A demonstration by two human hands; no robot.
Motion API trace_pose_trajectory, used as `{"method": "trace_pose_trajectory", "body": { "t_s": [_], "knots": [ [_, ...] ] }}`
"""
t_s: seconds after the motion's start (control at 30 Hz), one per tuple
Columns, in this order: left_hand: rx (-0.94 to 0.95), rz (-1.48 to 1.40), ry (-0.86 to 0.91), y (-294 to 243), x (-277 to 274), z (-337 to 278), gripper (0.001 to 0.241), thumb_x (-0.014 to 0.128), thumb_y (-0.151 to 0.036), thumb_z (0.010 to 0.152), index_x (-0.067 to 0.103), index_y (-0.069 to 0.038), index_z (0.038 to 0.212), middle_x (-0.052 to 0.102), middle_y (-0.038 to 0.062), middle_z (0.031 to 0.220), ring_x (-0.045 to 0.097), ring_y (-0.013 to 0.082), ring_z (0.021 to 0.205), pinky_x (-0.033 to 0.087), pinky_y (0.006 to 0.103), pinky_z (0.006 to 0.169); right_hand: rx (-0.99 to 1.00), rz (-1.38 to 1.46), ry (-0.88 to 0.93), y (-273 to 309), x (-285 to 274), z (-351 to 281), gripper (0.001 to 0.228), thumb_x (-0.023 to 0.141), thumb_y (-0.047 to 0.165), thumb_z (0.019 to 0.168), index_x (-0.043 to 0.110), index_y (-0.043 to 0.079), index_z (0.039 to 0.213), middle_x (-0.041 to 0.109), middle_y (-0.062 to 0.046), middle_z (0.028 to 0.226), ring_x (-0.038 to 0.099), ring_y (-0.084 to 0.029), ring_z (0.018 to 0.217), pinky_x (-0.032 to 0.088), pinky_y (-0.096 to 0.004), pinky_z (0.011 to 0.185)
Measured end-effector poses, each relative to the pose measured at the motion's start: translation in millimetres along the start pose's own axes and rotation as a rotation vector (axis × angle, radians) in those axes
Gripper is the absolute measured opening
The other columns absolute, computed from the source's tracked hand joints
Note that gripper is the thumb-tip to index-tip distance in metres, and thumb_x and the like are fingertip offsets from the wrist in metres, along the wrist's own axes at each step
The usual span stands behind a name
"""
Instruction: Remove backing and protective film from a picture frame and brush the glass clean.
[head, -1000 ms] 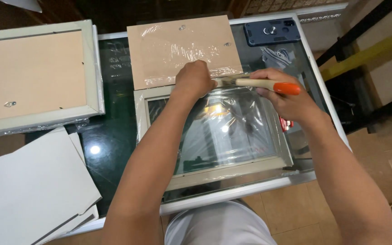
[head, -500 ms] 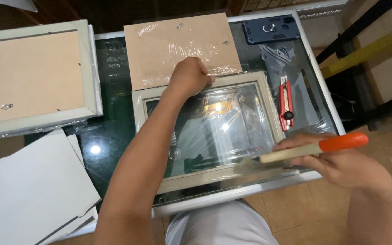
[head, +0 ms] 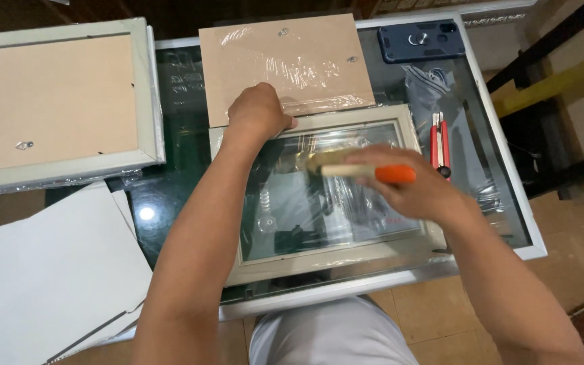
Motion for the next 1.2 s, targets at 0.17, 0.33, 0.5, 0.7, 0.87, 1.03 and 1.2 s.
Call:
{"method": "trace_pose_trajectory", "body": {
  "t_s": [0.17, 0.33, 0.5, 0.7, 0.87, 1.03, 1.2],
  "knots": [
    [-0.003, -0.004, 0.010, -3.7, -3.9, -0.1, 0.043, 0.085, -0.025, 0.080, 0.075, 0.003, 0.110, 0.074, 0.024, 0.107, 0.070, 0.0431, 0.111, 0.057, 0.0547, 0.091, 0.104, 0.131, 0.230, 39.1, 7.1, -49.6, 0.029, 0.071, 0.016, 0.088, 0.078, 0.013, 0.116, 0.082, -0.018, 0.108, 0.079, -0.039, 0.099, 0.058, -0.052, 0.089],
    [0.032, -0.199, -0.068, 17.1, -9.0, 6.9, 0.028, 0.091, -0.025, 0.071, 0.073, -0.008, 0.084, 0.073, 0.008, 0.082, 0.070, 0.0240, 0.080, 0.057, 0.0347, 0.083, -0.108, 0.193, 0.217, 70.8, 1.4, -23.4, 0.035, 0.067, 0.010, 0.088, 0.069, 0.011, 0.123, 0.080, -0.006, 0.110, 0.074, -0.012, 0.064, 0.063, -0.024, 0.057],
    [-0.028, -0.057, -0.010, 31.7, -38.9, -18.4, 0.039, 0.087, -0.026, 0.079, 0.076, 0.000, 0.106, 0.073, 0.025, 0.112, 0.068, 0.0431, 0.116, 0.056, 0.0523, 0.094, -0.255, 0.110, -0.033, 45.6, 19.8, 54.5, 0.029, 0.069, 0.005, 0.095, 0.071, 0.007, 0.124, 0.074, -0.013, 0.124, 0.070, -0.034, 0.117, 0.051, -0.044, 0.102],
    [-0.097, -0.010, -0.015, 49.6, -32.0, -11.1, 0.040, 0.084, -0.024, 0.081, 0.075, 0.002, 0.110, 0.073, 0.026, 0.111, 0.068, 0.0424, 0.114, 0.057, 0.0524, 0.092, -0.208, 0.102, 0.073, 70.2, 50.8, 32.8, 0.036, 0.071, 0.000, 0.089, 0.072, 0.009, 0.124, 0.076, -0.016, 0.119, 0.072, -0.039, 0.106, 0.051, -0.050, 0.097],
    [-0.094, -0.024, -0.043, 54.9, -31.9, -9.4, 0.037, 0.085, -0.022, 0.080, 0.076, 0.001, 0.107, 0.074, 0.025, 0.106, 0.070, 0.0425, 0.109, 0.059, 0.0525, 0.088, -0.225, 0.197, 0.305, 120.3, 56.6, -20.5, 0.029, 0.073, 0.009, 0.089, 0.072, 0.011, 0.118, 0.079, -0.015, 0.107, 0.075, -0.042, 0.092, 0.059, -0.050, 0.080],
    [-0.054, -0.125, -0.096, 72.6, -53.3, -19.8, 0.032, 0.088, -0.021, 0.077, 0.077, -0.001, 0.099, 0.074, 0.027, 0.104, 0.070, 0.0461, 0.108, 0.059, 0.0529, 0.087, -0.299, 0.343, 0.229, 106.5, 52.9, 26.6, 0.036, 0.063, 0.004, 0.092, 0.071, 0.010, 0.126, 0.077, -0.014, 0.117, 0.073, -0.037, 0.106, 0.054, -0.052, 0.097],
    [-0.124, 0.010, -0.057, 98.0, -43.4, -9.3, 0.045, 0.087, -0.025, 0.078, 0.074, 0.004, 0.109, 0.073, 0.025, 0.113, 0.068, 0.0435, 0.114, 0.058, 0.0543, 0.092, -0.522, -0.124, 0.050, 94.7, 87.0, 89.9, 0.034, 0.070, 0.010, 0.095, 0.069, 0.016, 0.128, 0.072, -0.006, 0.125, 0.066, -0.036, 0.119, 0.045, -0.052, 0.109]
  ]
}}
Point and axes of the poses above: each hand's wrist, its own z-axis towards the middle knuckle, its own x-axis out of the palm, y = z × x, the point moved 10 cm from there along z, towards the middle knuckle
